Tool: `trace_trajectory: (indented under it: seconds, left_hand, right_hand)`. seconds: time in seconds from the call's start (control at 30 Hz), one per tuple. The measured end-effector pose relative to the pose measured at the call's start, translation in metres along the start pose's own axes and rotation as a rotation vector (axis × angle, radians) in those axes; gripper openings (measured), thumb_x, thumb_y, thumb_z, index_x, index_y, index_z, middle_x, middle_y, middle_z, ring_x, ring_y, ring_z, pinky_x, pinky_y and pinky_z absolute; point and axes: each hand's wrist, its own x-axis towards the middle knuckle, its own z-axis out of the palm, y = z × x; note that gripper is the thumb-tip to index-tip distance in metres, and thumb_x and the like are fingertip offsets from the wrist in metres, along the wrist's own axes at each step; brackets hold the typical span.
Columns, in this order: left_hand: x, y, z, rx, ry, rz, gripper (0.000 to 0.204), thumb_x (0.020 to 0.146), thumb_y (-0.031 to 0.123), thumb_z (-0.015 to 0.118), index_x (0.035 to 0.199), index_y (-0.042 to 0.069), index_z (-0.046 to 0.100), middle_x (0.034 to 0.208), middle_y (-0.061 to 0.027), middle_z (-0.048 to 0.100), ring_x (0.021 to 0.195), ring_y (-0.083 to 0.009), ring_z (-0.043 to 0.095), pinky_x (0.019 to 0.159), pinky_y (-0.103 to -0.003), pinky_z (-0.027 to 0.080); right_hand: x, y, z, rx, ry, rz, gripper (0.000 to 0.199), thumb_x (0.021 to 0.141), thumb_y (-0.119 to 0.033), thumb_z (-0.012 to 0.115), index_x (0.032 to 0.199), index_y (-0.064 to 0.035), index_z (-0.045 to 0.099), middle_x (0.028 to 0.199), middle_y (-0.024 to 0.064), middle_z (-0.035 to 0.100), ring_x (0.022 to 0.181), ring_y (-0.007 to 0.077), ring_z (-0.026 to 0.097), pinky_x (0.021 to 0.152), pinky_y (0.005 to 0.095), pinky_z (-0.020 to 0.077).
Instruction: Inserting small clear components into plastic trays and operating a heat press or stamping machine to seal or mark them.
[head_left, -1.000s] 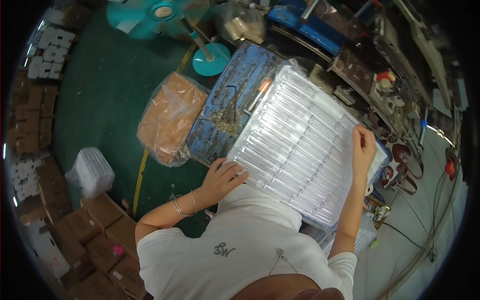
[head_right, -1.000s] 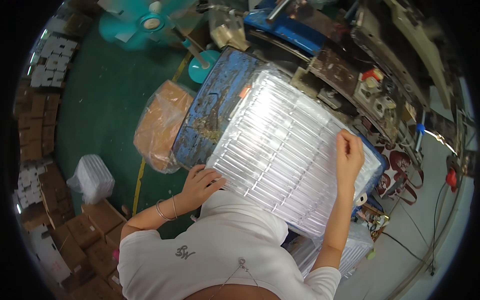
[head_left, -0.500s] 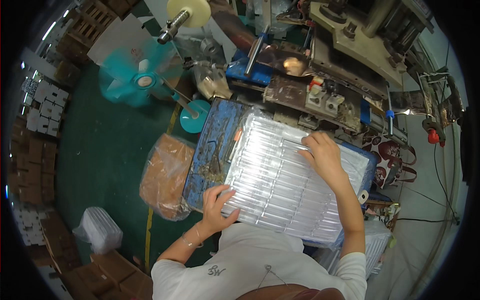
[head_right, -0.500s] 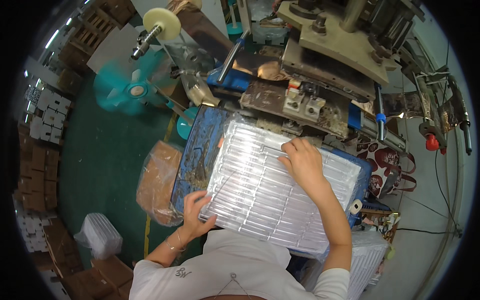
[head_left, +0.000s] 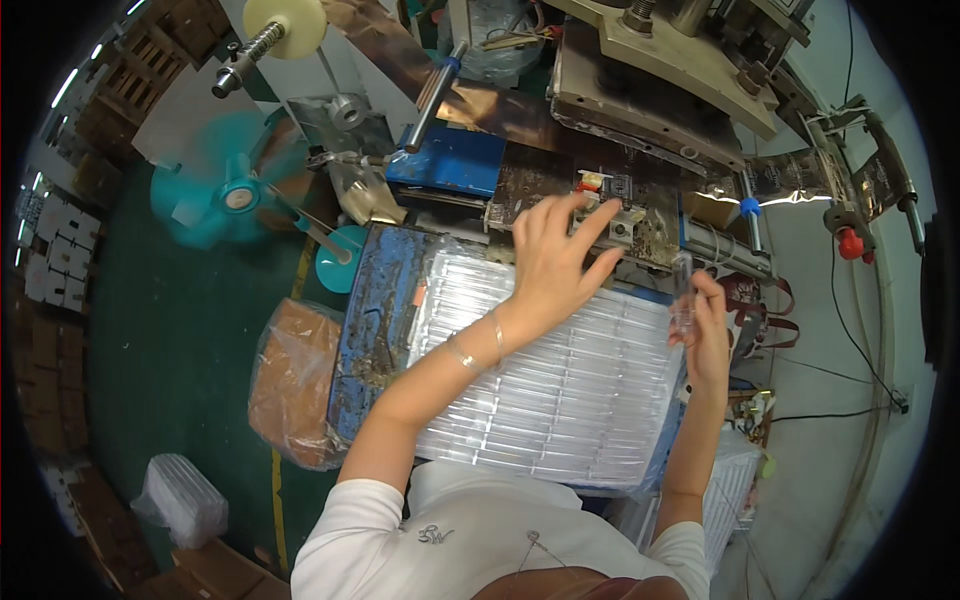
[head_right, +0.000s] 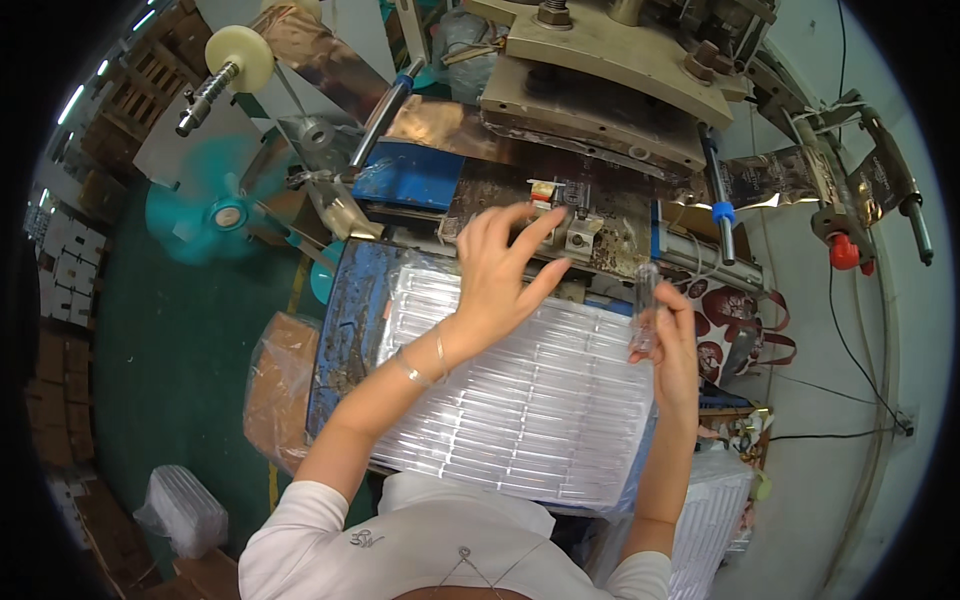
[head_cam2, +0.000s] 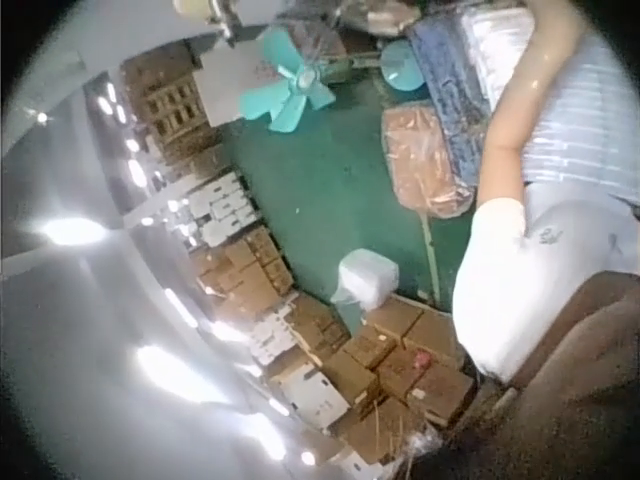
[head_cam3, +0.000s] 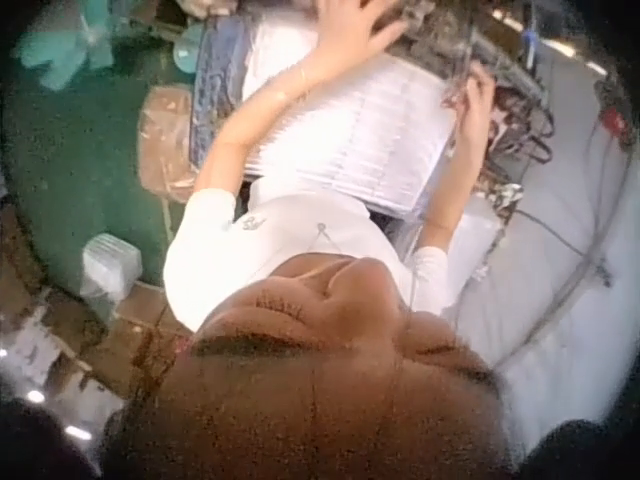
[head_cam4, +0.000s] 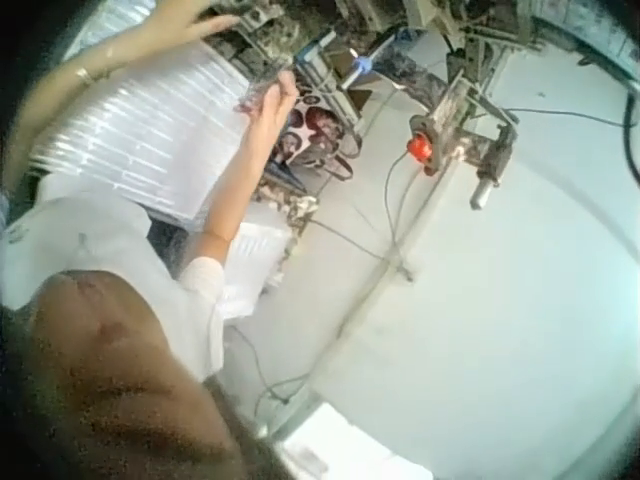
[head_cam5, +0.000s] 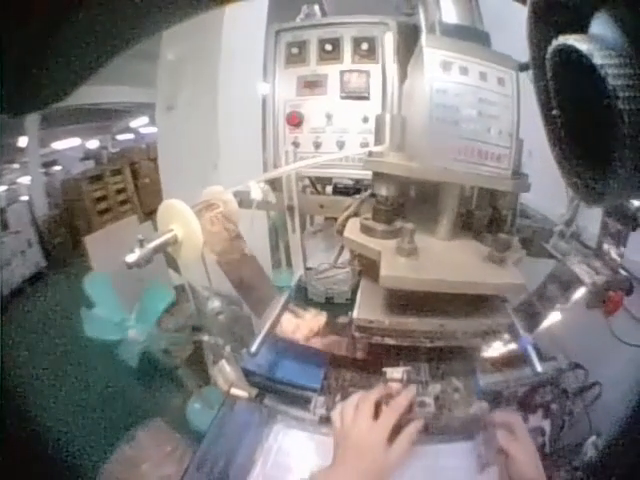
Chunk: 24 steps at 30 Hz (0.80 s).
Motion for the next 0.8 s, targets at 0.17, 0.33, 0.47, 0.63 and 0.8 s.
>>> trace_trajectory:
  seconds: [0.17, 0.33, 0.47, 0.63, 0.8]
  left_hand:
    - [0.036, 0.005, 0.039, 0.111, 0.01, 0.138, 0.04, 0.07, 0.033, 0.06, 0.105, 0.014, 0.053, 0.097, -0.0112, 0.047, 0.097, -0.0257, 0.038, 0.081, -0.039, 0.025]
    - [0.045, 0.007, 0.041, 0.313, 0.051, 0.253, 0.023, 0.067, 0.025, 0.058, 0.089, 0.018, 0.057, 0.087, -0.0066, 0.049, 0.092, -0.0207, 0.043, 0.08, -0.037, 0.025]
    - [0.009, 0.036, 0.001, 0.21, 0.202, 0.245, 0.028, 0.063, 0.016, 0.058, 0.091, 0.021, 0.058, 0.079, 0.0018, 0.049, 0.081, -0.015, 0.046, 0.078, -0.035, 0.025]
    - [-0.08, 0.047, -0.059, -0.318, -0.26, -0.106, 0.03, 0.062, 0.02, 0.07, 0.09, 0.016, 0.059, 0.069, 0.0017, 0.048, 0.067, -0.0136, 0.046, 0.069, -0.03, 0.03]
    - [-0.134, 0.044, -0.073, -0.949, -0.824, -0.726, 0.028, 0.068, 0.024, 0.068, 0.089, 0.009, 0.059, 0.065, 0.0003, 0.05, 0.059, -0.0091, 0.045, 0.057, -0.024, 0.037]
  right_hand:
    - [0.021, -0.032, -0.002, -0.121, 0.118, -0.259, 0.029, 0.086, -0.021, 0.041, 0.112, -0.008, 0.041, 0.072, 0.0015, 0.047, 0.056, 0.0059, 0.045, 0.046, 0.0194, 0.0399]
    - [0.062, -0.023, 0.004, -0.217, 0.116, -0.298, 0.03, 0.083, -0.017, 0.049, 0.11, -0.0042, 0.043, 0.067, -0.0016, 0.045, 0.057, 0.0042, 0.041, 0.05, 0.0174, 0.0346]
    - [0.089, -0.019, 0.031, -0.231, 0.06, -0.358, 0.026, 0.082, -0.016, 0.05, 0.104, -0.0024, 0.047, 0.066, -0.0027, 0.045, 0.058, 0.0036, 0.04, 0.052, 0.0169, 0.0332]
    - [0.107, -0.024, 0.059, -0.394, 0.008, -0.399, 0.022, 0.079, -0.019, 0.054, 0.092, -0.0007, 0.053, 0.064, 0.0002, 0.049, 0.058, 0.0068, 0.043, 0.053, 0.0189, 0.0344]
    - [0.129, -0.023, 0.066, -0.725, 0.138, -0.475, 0.036, 0.073, -0.032, 0.057, 0.081, 0.0033, 0.055, 0.069, 0.0084, 0.054, 0.063, 0.0174, 0.05, 0.061, 0.0276, 0.0392]
